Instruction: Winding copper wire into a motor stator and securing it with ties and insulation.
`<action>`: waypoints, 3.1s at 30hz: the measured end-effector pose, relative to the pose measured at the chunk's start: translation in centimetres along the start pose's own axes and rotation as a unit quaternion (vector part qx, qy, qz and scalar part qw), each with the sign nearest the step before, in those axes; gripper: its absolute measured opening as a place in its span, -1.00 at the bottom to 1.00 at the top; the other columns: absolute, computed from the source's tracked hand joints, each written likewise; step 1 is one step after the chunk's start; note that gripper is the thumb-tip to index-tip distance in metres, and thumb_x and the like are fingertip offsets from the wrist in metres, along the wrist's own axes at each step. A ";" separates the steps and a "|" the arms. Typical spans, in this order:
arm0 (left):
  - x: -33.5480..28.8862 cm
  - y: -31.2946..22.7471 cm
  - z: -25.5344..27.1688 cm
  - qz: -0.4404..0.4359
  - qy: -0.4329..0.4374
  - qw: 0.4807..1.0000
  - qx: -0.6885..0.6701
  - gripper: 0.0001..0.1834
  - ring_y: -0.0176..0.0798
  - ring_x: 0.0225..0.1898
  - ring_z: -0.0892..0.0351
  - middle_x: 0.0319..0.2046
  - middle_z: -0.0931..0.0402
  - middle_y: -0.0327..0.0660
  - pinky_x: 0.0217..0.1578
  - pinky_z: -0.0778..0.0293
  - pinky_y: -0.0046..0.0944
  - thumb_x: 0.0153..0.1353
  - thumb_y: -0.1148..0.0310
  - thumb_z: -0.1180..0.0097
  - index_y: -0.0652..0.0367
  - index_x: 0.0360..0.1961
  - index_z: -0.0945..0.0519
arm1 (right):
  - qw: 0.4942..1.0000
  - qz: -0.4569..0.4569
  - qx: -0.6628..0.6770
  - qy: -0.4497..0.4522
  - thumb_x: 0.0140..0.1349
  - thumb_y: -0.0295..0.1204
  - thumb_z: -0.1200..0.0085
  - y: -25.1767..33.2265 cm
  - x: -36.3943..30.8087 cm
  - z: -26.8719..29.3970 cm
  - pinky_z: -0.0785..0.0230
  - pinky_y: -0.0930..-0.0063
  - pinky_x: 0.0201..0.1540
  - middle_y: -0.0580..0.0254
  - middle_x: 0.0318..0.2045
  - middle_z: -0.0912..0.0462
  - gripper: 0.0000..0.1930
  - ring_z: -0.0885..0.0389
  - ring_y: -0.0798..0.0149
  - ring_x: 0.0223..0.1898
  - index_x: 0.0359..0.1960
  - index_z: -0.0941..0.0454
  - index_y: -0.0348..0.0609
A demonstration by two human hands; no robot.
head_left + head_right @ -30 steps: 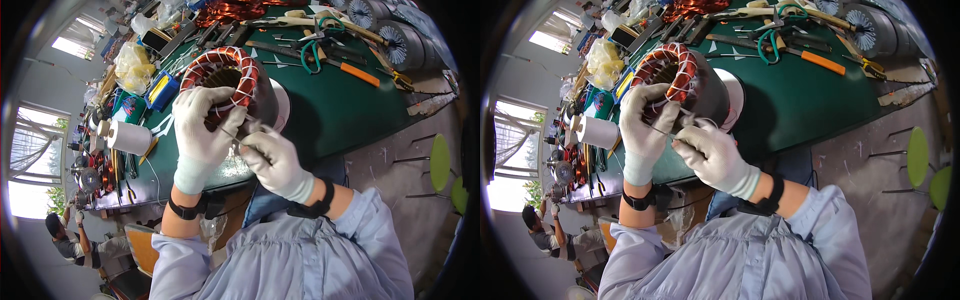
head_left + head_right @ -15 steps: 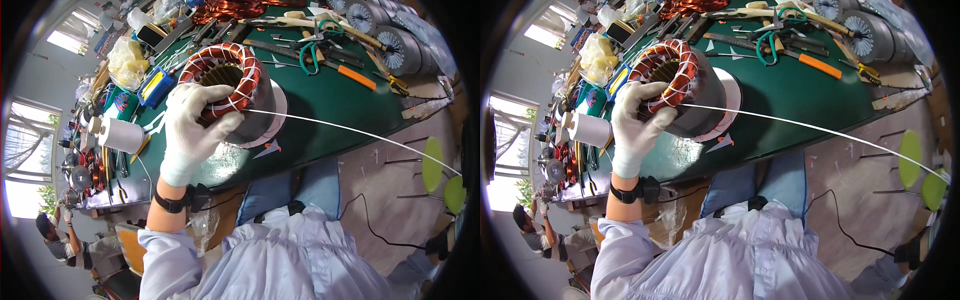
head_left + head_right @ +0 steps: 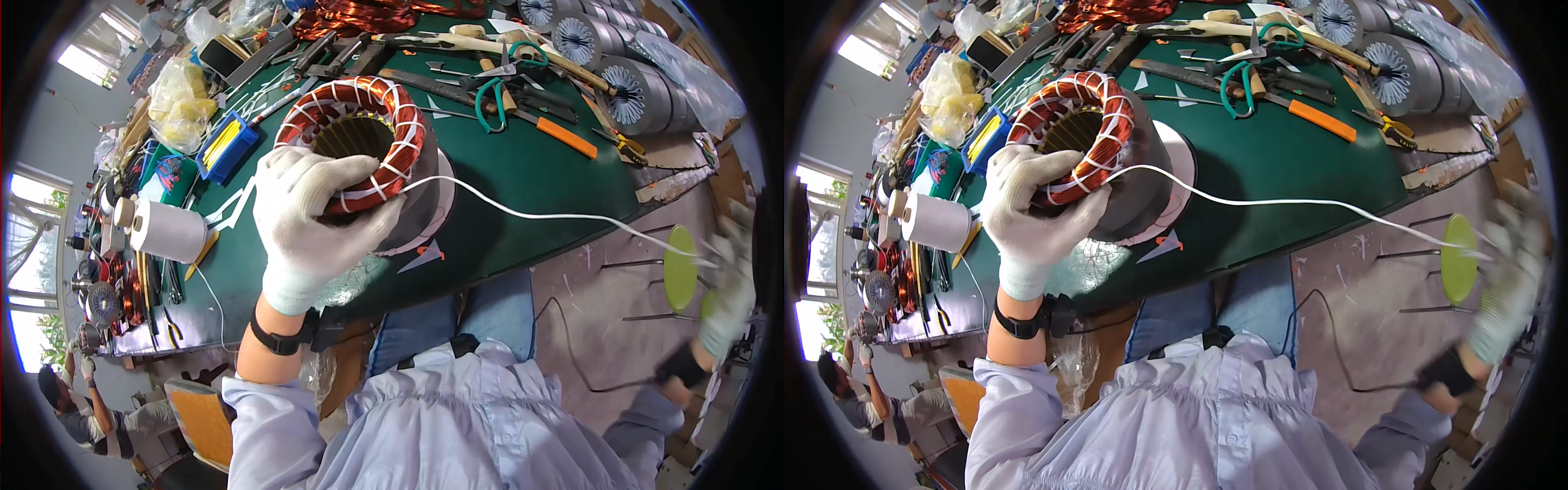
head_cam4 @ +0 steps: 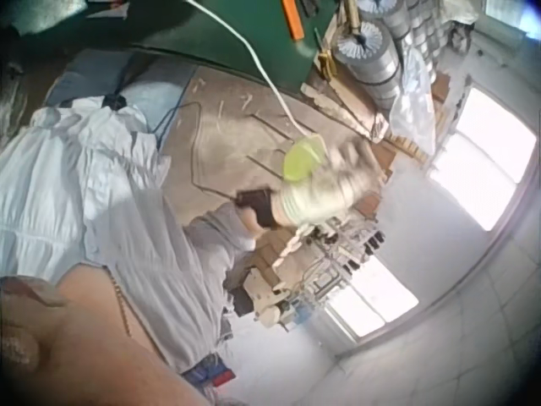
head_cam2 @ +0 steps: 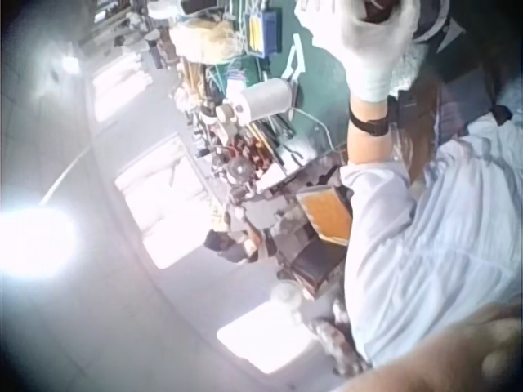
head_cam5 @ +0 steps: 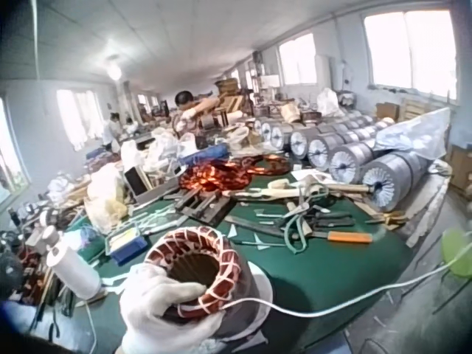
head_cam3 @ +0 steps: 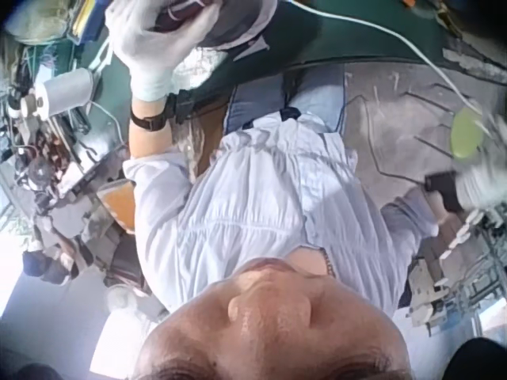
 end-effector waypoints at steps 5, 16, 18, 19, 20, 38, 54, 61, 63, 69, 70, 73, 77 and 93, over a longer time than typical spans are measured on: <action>-0.3 -0.2 -0.8 0.015 0.013 1.000 0.003 -0.59 -0.15 -0.38 -0.58 -0.48 -0.62 -0.25 -0.14 -0.44 -0.17 -0.30 0.41 -0.60 0.11 -0.33 -0.74 | 0.943 -0.006 0.045 0.329 0.29 -0.57 -0.15 1.7 -10.0 -25.3 -0.42 0.50 -0.11 0.27 -0.26 -0.60 -0.78 -0.55 0.37 -0.21 -0.07 -0.74 -0.19; -0.2 -0.3 -0.8 0.029 0.013 0.999 0.001 -0.62 -0.14 -0.32 -0.57 -0.45 -0.62 -0.28 -0.05 -0.44 -0.14 -0.28 0.42 -0.60 0.09 -0.34 -0.74 | 0.933 0.144 0.183 0.276 0.13 -0.64 -0.25 2.6 -7.5 -34.0 -0.51 0.35 -0.13 0.15 -0.28 -0.59 -0.75 -0.63 0.13 -0.24 -0.18 -0.76 -0.02; -0.3 -0.2 -0.8 0.030 0.015 0.999 0.005 -0.61 -0.13 -0.30 -0.58 -0.45 -0.62 -0.28 -0.04 -0.44 -0.14 -0.28 0.42 -0.59 0.09 -0.33 -0.74 | 0.938 0.189 0.125 0.262 0.15 -0.61 -0.25 3.4 -7.4 -34.0 -0.51 0.31 -0.15 0.13 -0.29 -0.59 -0.74 -0.63 0.10 -0.25 -0.15 -0.74 0.01; -0.3 -0.2 -0.8 0.031 0.015 0.999 0.011 -0.61 -0.12 -0.29 -0.58 -0.44 -0.62 -0.27 -0.04 -0.44 -0.13 -0.29 0.42 -0.59 0.08 -0.33 -0.74 | 0.937 0.236 0.067 0.249 0.17 -0.58 -0.25 4.0 -7.4 -34.2 -0.51 0.27 -0.16 0.12 -0.29 -0.59 -0.74 -0.63 0.06 -0.26 -0.12 -0.72 0.04; -0.3 -0.2 -0.8 0.030 0.016 0.999 0.011 -0.61 -0.12 -0.29 -0.58 -0.44 -0.62 -0.27 -0.04 -0.44 -0.13 -0.29 0.42 -0.59 0.08 -0.33 -0.74 | 0.932 0.268 0.088 0.228 0.21 -0.55 -0.21 4.6 -7.4 -34.5 -0.52 0.26 -0.19 0.11 -0.31 -0.59 -0.65 -0.64 0.00 -0.28 0.03 -0.64 0.05; -0.8 -0.4 -1.4 0.038 -0.009 0.999 0.032 -0.61 -0.08 -0.26 -0.56 -0.41 -0.63 -0.29 -0.03 -0.45 -0.12 -0.27 0.39 -0.59 0.08 -0.32 -0.72 | 0.749 0.167 0.493 0.411 0.27 -0.39 -0.20 12.2 -18.6 -34.5 -0.46 0.26 -0.17 0.14 -0.31 -0.56 -0.84 -0.61 0.07 -0.25 -0.13 -0.58 -0.03; -0.6 -0.7 -1.2 0.079 0.017 0.997 0.009 -0.63 -0.14 -0.25 -0.56 -0.39 -0.64 -0.32 -0.01 -0.43 -0.15 -0.25 0.43 -0.54 0.07 -0.31 -0.73 | 0.904 0.100 0.223 0.351 0.31 -0.56 -0.24 3.8 -8.4 -32.9 -0.40 0.63 -0.23 0.39 -0.27 -0.63 -0.65 -0.52 0.55 -0.31 0.14 -0.65 -0.19; -0.8 -0.6 -1.2 0.079 0.015 0.997 0.001 -0.63 -0.13 -0.26 -0.55 -0.39 -0.63 -0.32 -0.03 -0.43 -0.15 -0.25 0.43 -0.53 0.07 -0.31 -0.72 | 0.659 -0.235 0.557 0.447 0.31 -0.39 -0.34 2.9 -8.5 -32.0 -0.53 0.57 0.10 0.15 0.01 -0.65 -0.53 -0.63 0.37 0.07 0.22 -0.54 -0.22; -0.7 -0.8 -1.3 0.082 0.018 0.996 -0.001 -0.63 -0.13 -0.26 -0.55 -0.39 -0.63 -0.31 -0.03 -0.43 -0.14 -0.25 0.43 -0.54 0.07 -0.31 -0.72 | 0.602 0.040 0.647 0.466 0.35 -0.39 -0.30 1.3 -7.3 -32.2 -0.49 0.34 0.24 0.00 0.24 -0.54 -0.61 -0.52 0.15 0.29 0.20 -0.57 -0.03; -1.3 -0.6 -1.0 0.078 0.004 0.996 0.045 -0.63 -0.12 -0.24 -0.56 -0.36 -0.65 -0.29 -0.01 -0.44 -0.14 -0.24 0.41 -0.56 0.08 -0.31 -0.72 | 0.737 -0.109 0.661 0.096 0.53 -0.37 0.06 -8.8 -3.2 -15.8 -0.09 0.55 -0.53 0.52 -0.52 -0.19 -0.72 -0.10 0.52 -0.60 0.15 -0.53 -0.20; -0.7 -0.8 -1.3 0.077 0.001 0.997 0.025 -0.63 -0.12 -0.23 -0.56 -0.36 -0.66 -0.29 -0.02 -0.45 -0.14 -0.24 0.41 -0.57 0.08 -0.31 -0.72 | 0.782 -0.089 0.614 0.060 0.54 -0.37 0.06 -11.3 -1.4 -9.3 -0.09 0.56 -0.54 0.52 -0.51 -0.20 -0.72 -0.09 0.53 -0.60 0.15 -0.53 -0.20; -0.4 -0.9 -1.6 0.068 0.004 0.998 0.009 -0.62 -0.11 -0.23 -0.56 -0.35 -0.66 -0.27 -0.04 -0.47 -0.14 -0.23 0.42 -0.57 0.09 -0.30 -0.72 | 0.855 -0.074 0.500 -0.117 0.54 -0.41 0.08 -16.1 -1.1 -2.7 -0.05 0.61 -0.55 0.48 -0.45 -0.27 -0.72 -0.08 0.57 -0.59 0.16 -0.53 -0.23; -1.1 -0.7 -1.3 0.093 0.010 0.995 0.031 -0.61 -0.13 -0.22 -0.57 -0.35 -0.64 -0.23 -0.08 -0.48 -0.16 -0.22 0.42 -0.58 0.10 -0.28 -0.71 | 0.878 -0.129 0.459 0.045 0.48 -0.46 0.05 -8.1 -5.4 -17.3 -0.23 0.74 -0.52 0.49 -0.35 -0.45 -0.61 -0.31 0.64 -0.52 0.27 -0.43 -0.35; -0.7 -1.0 -1.2 0.084 0.022 0.996 0.030 -0.64 -0.12 -0.26 -0.59 -0.38 -0.65 -0.26 -0.07 -0.45 -0.15 -0.20 0.40 -0.57 0.08 -0.31 -0.72 | 0.818 -0.104 0.442 0.352 0.59 -0.15 0.06 3.6 -11.8 -29.6 -0.29 0.65 -0.31 0.43 -0.26 -0.52 -0.64 -0.36 0.60 -0.41 0.04 -0.50 -0.25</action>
Point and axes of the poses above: each hand's wrist, its own x-axis towards the middle knuckle, its own z-axis out of the back of the hand, y = z × x, the point moved 3 cm from there along x, towards the middle knuckle
